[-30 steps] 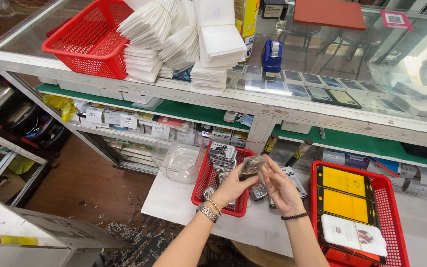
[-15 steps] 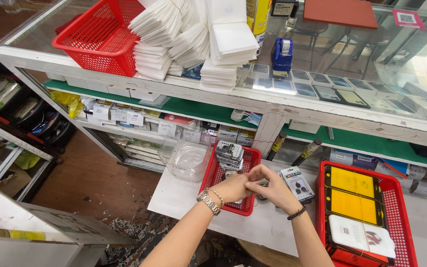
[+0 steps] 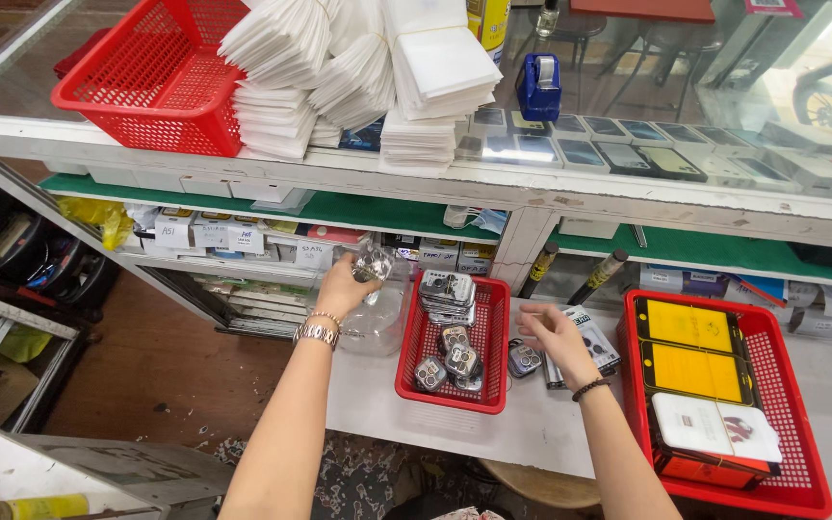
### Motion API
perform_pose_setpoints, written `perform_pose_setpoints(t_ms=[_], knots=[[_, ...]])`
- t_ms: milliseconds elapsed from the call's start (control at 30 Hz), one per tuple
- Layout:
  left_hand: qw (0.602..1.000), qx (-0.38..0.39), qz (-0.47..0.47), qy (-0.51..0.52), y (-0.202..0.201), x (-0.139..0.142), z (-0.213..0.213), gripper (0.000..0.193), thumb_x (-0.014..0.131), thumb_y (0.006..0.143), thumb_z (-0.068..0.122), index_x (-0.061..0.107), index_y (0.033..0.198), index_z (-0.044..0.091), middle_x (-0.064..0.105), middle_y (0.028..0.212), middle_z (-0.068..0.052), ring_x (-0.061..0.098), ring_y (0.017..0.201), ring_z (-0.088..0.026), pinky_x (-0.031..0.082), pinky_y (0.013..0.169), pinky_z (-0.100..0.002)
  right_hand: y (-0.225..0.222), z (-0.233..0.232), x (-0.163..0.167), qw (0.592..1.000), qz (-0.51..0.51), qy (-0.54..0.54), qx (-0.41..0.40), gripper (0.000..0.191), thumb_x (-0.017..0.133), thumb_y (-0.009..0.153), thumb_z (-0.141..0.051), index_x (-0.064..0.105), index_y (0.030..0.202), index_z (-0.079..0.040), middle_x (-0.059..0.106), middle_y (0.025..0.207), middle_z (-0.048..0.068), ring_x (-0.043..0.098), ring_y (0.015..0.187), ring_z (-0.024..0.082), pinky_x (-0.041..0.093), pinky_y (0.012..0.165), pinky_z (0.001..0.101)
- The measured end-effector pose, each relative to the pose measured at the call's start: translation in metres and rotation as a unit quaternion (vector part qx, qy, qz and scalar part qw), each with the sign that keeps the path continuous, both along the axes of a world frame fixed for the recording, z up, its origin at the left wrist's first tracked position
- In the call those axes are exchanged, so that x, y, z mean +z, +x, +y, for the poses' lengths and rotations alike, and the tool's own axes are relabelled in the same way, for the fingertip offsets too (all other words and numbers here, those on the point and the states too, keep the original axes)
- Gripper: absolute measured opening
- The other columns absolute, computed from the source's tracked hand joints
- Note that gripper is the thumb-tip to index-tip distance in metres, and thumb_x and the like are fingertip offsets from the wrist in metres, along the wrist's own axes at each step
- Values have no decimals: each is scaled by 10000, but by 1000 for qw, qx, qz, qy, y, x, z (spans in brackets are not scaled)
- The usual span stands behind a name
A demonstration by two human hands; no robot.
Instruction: The person organizes small items at a service desk. They place white paper sheets into a red basket, then handle several small packaged items, including camera lens filters, and arrange them in the same basket. The person also stacks and moves stacks of white paper and places them on the counter.
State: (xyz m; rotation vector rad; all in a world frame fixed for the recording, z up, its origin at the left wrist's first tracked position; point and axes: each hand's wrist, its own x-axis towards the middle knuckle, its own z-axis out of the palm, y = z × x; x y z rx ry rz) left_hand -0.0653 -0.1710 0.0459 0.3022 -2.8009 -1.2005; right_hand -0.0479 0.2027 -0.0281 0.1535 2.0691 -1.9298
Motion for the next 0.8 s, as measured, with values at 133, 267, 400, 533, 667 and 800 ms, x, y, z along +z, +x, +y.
perform_pose_setpoints(t_ms=[133,267,400,533,667,800], knots=[[989,-9,-120,-89,-23,-32,4,661,880,694,343,631,1178,-32,711,1139,-257,677,1103,-386,541,957,-438,9,-27,-24,990,-10,131,48,416,680,921,-221,647,1291,-33,755,1102,170,742,954,274,588,849,376],[971,-69,-190,-131,-35,-52,16,530,718,840,333,647,1193,-57,706,1157,-304,686,1137,-408,548,978,-443,27,-60,-36,930,129,301,164,609,808,778,-245,592,1292,1,683,1239,209,672,1151,314,533,975,364],[982,-57,-116,-136,-30,-47,16,580,710,866,335,570,1281,-45,664,1180,-303,637,1134,-435,508,969,-468,50,-90,-45,846,184,455,210,874,916,684,-244,461,1380,24,527,1330,263,502,1268,419,445,1034,430],[986,33,149,-72,6,-15,29,256,630,940,195,711,1103,15,754,1046,-199,701,1012,-362,536,898,-450,53,-97,-38,863,200,441,143,739,881,699,-192,472,1285,-3,593,1252,226,575,1200,404,496,1000,434],[980,-46,49,187,47,-6,72,235,577,990,222,723,1101,75,799,897,-112,756,811,-177,576,716,-308,46,-90,1,928,216,294,76,670,860,736,-203,508,1278,-24,663,1178,195,658,1109,374,539,929,429],[903,-115,-50,410,54,-26,101,364,657,976,252,674,1265,32,758,1109,-54,720,968,-117,594,837,-271,47,-89,52,925,296,236,31,671,868,731,-216,535,1286,-38,677,1171,175,679,1083,343,547,888,402]])
